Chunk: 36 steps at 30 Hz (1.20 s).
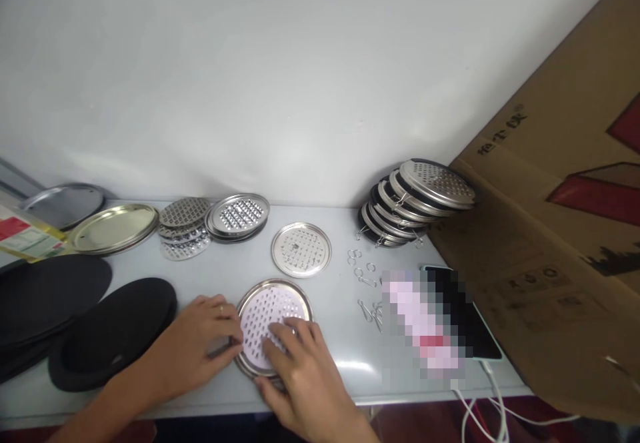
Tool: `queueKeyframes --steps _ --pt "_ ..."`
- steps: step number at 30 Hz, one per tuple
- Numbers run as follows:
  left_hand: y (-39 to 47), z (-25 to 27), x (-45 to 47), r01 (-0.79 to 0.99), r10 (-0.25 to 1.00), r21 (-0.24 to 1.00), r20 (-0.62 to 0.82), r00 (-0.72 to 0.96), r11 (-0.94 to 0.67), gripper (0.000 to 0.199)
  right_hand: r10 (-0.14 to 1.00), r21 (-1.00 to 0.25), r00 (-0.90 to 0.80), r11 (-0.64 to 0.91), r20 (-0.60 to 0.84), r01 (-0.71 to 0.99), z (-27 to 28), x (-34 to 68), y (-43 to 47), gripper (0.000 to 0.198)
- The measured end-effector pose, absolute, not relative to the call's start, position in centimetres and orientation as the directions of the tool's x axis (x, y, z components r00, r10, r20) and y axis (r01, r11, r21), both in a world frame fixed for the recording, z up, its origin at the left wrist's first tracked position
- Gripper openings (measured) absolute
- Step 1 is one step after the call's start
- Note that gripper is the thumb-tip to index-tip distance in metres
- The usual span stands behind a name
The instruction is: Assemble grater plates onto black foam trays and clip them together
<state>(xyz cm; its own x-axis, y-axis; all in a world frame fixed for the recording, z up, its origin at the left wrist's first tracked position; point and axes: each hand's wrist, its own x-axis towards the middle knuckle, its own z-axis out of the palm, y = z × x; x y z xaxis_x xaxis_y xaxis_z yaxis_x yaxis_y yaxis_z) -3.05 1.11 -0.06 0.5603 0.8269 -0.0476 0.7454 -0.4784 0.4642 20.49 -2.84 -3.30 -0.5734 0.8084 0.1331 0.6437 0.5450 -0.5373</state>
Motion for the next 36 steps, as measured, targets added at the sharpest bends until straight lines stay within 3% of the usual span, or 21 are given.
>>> queueKeyframes --steps 3,6,11,21,31,36 --pt "2.8 1.3 -1.9 0.771 0.79 0.42 -0.175 0.587 -0.479 0.004 0.812 -0.542 -0.567 0.541 0.137 0.643 -3.4 20.5 -2.9 0.034" --pt "3.9 2.1 -0.8 0.788 0.76 0.338 -0.247 0.602 -0.514 0.013 0.812 -0.542 -0.57 0.539 0.129 0.645 -3.3 20.5 -2.9 0.034" --pt "4.6 2.3 0.1 0.763 0.722 0.194 -0.247 0.646 -0.617 0.033 0.814 -0.546 -0.566 0.535 0.131 0.644 -3.3 20.6 -2.8 0.035" --pt "4.9 2.0 0.2 0.773 0.728 0.188 -0.258 0.635 -0.606 0.069 0.805 -0.554 -0.571 0.552 0.161 0.623 -3.9 20.6 -2.7 0.034" --pt "5.4 2.4 2.3 0.791 0.751 0.004 -0.313 0.582 -0.611 0.069 0.815 -0.562 -0.56 0.536 0.15 0.63 -3.9 20.6 -2.8 0.034" --pt "5.4 2.2 2.3 0.775 0.739 -0.007 -0.305 0.6 -0.632 0.067 0.82 -0.559 -0.552 0.531 0.149 0.637 -4.0 20.6 -2.9 0.035"
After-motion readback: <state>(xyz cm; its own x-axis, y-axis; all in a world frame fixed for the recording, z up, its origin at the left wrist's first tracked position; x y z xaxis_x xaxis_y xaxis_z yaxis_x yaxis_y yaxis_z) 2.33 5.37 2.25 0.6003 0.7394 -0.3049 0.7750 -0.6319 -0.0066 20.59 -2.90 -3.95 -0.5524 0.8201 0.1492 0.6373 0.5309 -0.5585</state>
